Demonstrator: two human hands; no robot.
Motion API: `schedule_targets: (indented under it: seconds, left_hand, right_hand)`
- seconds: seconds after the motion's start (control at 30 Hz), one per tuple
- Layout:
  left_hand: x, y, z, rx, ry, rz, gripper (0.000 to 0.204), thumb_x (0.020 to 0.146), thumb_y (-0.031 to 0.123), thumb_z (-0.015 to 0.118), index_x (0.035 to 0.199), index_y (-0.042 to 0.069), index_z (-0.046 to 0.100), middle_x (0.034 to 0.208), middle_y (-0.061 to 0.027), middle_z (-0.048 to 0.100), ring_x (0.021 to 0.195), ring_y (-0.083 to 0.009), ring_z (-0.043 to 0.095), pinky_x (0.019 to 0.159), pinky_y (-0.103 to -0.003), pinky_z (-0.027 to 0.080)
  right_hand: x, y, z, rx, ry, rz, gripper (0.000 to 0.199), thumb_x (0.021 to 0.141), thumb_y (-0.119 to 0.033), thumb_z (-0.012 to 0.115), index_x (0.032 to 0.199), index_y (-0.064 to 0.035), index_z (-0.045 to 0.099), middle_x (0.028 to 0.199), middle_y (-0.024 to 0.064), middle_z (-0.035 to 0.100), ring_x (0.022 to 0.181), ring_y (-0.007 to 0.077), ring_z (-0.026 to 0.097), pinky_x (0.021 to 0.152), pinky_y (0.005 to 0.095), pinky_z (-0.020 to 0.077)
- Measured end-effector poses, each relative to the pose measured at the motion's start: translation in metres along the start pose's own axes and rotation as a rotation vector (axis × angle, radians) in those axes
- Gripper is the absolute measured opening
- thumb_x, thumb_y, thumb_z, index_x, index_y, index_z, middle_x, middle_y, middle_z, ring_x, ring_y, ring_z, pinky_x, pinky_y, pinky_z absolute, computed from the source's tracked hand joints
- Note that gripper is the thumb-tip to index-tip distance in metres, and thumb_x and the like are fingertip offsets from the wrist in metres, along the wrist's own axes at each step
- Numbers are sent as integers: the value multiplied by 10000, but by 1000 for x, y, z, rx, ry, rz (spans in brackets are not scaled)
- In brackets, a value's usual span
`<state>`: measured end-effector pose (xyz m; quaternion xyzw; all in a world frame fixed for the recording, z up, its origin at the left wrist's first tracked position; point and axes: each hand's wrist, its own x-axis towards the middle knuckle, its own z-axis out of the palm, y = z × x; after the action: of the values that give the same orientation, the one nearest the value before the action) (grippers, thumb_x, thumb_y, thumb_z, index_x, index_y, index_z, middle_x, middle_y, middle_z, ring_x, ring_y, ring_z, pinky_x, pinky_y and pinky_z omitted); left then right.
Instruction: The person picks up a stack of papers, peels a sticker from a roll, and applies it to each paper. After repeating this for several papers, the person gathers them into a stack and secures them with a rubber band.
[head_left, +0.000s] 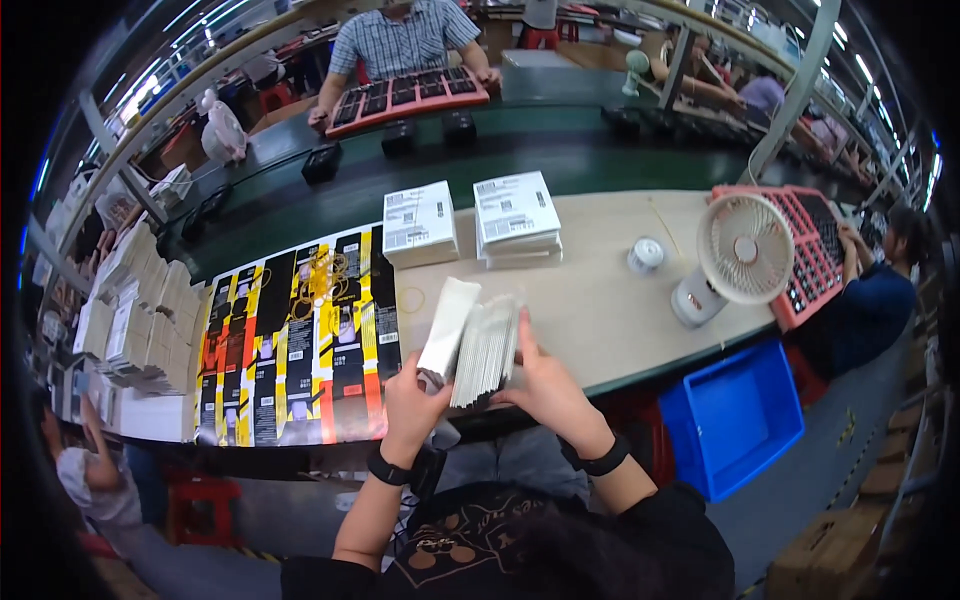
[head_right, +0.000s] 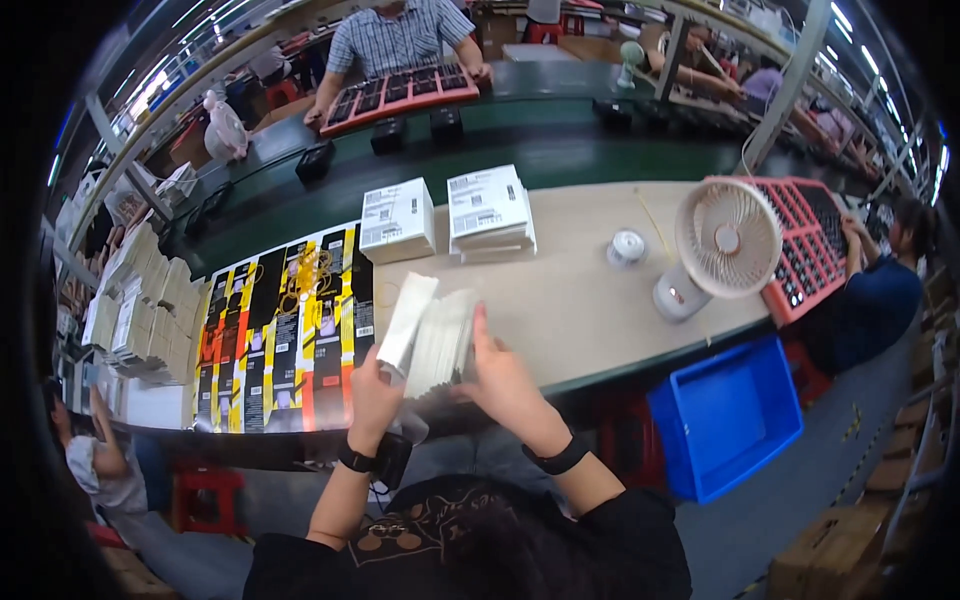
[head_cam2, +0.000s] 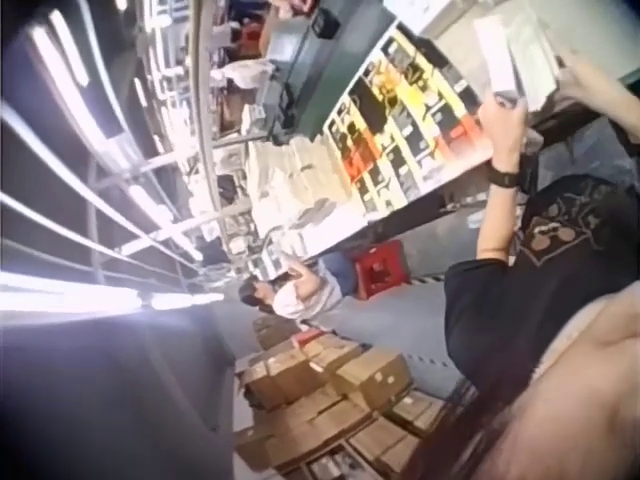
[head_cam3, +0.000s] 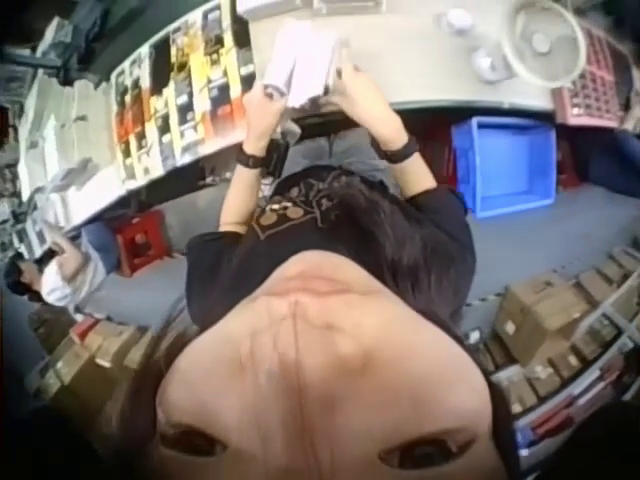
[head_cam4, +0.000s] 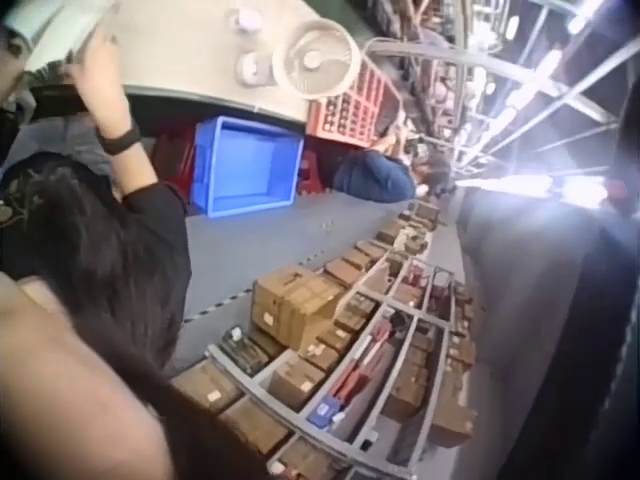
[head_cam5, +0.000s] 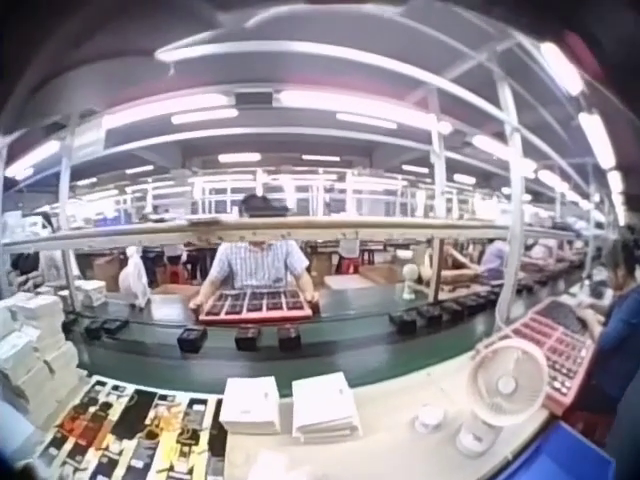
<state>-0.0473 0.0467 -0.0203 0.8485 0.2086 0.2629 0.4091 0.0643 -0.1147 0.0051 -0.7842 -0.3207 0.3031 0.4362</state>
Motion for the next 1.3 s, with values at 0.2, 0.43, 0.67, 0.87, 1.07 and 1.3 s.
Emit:
schedule_targets:
  seconds: [0.2,0.43,0.67,0.87,1.07,1.3]
  left_hand:
    - [-2,-7,-2,4,-3,4,399,655,153,689,990,-3,538,681,-149,600,546,-222,592,512,-288,455]
    - [1,-13,-4,-63,0,-39,376,687,162,673,999,1,537,694,-156,603,570,-274,596,528,-318,463]
    - [7,-18,4,-118,37,-49,402,704,193,662,1031,5,522,680,-159,597,577,-283,596,521,-333,460]
    - [5,-7,10,-76,84,-51,412,695,192,663,1038,12,523,650,-143,593,546,-268,593,496,-328,454]
    - [3,-4,13,-98,75,-26,409,692,177,654,1045,17,523,643,-141,593,539,-261,593,494,-320,454]
    - [1,0,18,-83,64,-39,412,688,158,640,1058,23,521,659,-143,602,560,-265,603,510,-323,465]
  right_hand:
    - [19,3,-2,-559,349,-460,1177,525,-350,803,1362,-27,42,1379,271,112,1248,450,183,1022,475,203]
    - [33,23,0,-787,383,-890,1140,530,-405,786,1368,-72,89,1389,264,76,1281,457,63,1040,518,105]
    - [30,26,16,-66,294,-633,1019,689,-358,695,1382,-57,11,1433,185,33,1324,323,71,1064,415,105]
    - [28,4,57,944,410,-532,763,862,-289,486,1381,-49,-19,1445,138,23,1331,250,63,1067,368,95]
    - [23,4,61,842,521,-389,632,926,-307,362,1382,-46,10,1442,138,66,1327,233,82,1061,346,137]
    - [18,32,60,725,375,-58,666,910,-514,195,1365,-29,152,1393,137,228,1278,219,239,1037,321,206]
